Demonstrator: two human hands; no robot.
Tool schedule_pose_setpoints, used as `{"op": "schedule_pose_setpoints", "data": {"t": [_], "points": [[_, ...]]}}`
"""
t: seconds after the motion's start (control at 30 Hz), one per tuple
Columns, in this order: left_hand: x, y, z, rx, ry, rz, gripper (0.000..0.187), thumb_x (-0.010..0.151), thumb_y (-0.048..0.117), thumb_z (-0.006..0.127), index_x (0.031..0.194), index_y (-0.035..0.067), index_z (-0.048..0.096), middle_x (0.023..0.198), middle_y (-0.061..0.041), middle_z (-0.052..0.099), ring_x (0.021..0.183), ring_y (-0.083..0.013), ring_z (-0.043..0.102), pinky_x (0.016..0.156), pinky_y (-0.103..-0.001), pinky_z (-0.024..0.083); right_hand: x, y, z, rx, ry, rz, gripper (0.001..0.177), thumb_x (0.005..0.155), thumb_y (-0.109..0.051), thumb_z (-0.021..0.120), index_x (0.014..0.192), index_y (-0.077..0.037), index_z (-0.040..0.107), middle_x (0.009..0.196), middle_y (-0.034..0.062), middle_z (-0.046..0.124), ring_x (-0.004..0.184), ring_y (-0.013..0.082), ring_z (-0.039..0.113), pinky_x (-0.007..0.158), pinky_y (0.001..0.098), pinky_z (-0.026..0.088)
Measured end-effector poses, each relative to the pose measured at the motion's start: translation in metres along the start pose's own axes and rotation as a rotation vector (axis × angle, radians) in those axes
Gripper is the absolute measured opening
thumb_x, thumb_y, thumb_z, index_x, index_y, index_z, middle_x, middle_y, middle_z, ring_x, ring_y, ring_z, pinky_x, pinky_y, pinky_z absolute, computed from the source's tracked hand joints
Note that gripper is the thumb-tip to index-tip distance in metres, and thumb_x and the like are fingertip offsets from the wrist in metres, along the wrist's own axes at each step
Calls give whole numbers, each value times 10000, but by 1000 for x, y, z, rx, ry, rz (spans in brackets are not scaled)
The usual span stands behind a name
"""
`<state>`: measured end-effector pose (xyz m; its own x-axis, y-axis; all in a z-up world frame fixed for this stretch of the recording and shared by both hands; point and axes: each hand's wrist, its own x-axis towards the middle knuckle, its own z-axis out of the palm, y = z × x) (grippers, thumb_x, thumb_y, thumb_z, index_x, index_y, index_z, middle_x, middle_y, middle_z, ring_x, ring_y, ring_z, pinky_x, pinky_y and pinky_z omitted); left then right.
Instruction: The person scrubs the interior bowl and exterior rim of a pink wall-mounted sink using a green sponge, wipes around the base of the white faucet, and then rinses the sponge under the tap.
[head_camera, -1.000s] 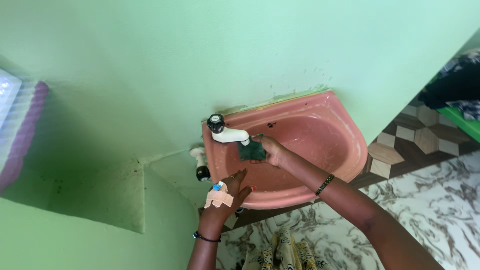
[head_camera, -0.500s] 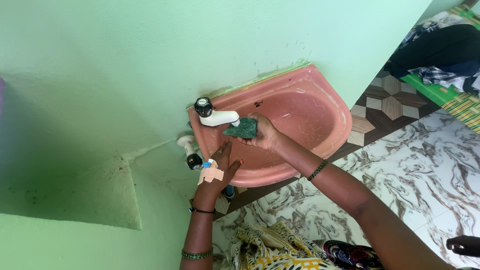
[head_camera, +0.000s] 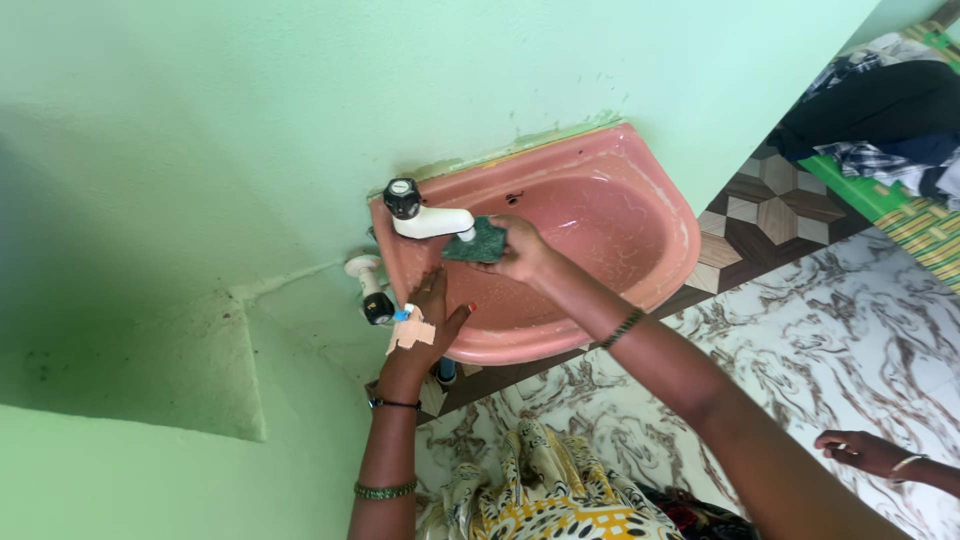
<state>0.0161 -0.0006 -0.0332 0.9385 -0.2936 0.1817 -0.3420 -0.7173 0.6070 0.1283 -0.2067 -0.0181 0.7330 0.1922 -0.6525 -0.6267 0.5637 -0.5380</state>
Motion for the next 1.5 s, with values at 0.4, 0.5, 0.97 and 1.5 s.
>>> {"op": "schedule_pose_setpoints", "data": {"t": [0.4, 0.5, 0.97, 1.5], "points": [[38, 18, 2, -116, -199, -325, 873, 978, 315, 658, 1625, -48, 196, 1412, -341, 542, 1323, -426, 550, 1072, -449, 471, 43, 16, -11, 202, -125, -62, 348, 1023, -135, 406, 1283, 72, 507, 1239, 236, 611, 1144, 343, 661, 1089, 500, 542], [49, -6, 23, -691, -23, -347, 781, 957, 171, 598, 1594, -14, 185, 1349, -174, 602, 1156, -257, 614, 950, -344, 508, 33, 22, -14, 201, -46, -62, 321, 1023, -121, 412, 1289, 29, 513, 1241, 195, 611, 1127, 299, 663, 1084, 481, 543], [63, -33, 53, -948, -68, -277, 520, 1012, 110, 605, 1476, -60, 445, 1156, -91, 521, 1042, -169, 502, 888, -304, 435, 45, 36, -23, 321, -40, -38, 322, 999, -159, 404, 1266, -25, 524, 1234, 169, 631, 1130, 307, 622, 974, 512, 487], [65, -2, 21, -1186, -2, -555, 596, 1050, 388, 575, 1522, 106, 344, 1391, 39, 539, 1269, -70, 525, 1095, -280, 406, -3, 33, -11, 300, -13, -15, 315, 963, -104, 574, 1241, 29, 508, 1228, 190, 596, 1140, 301, 615, 1089, 508, 489]]}}
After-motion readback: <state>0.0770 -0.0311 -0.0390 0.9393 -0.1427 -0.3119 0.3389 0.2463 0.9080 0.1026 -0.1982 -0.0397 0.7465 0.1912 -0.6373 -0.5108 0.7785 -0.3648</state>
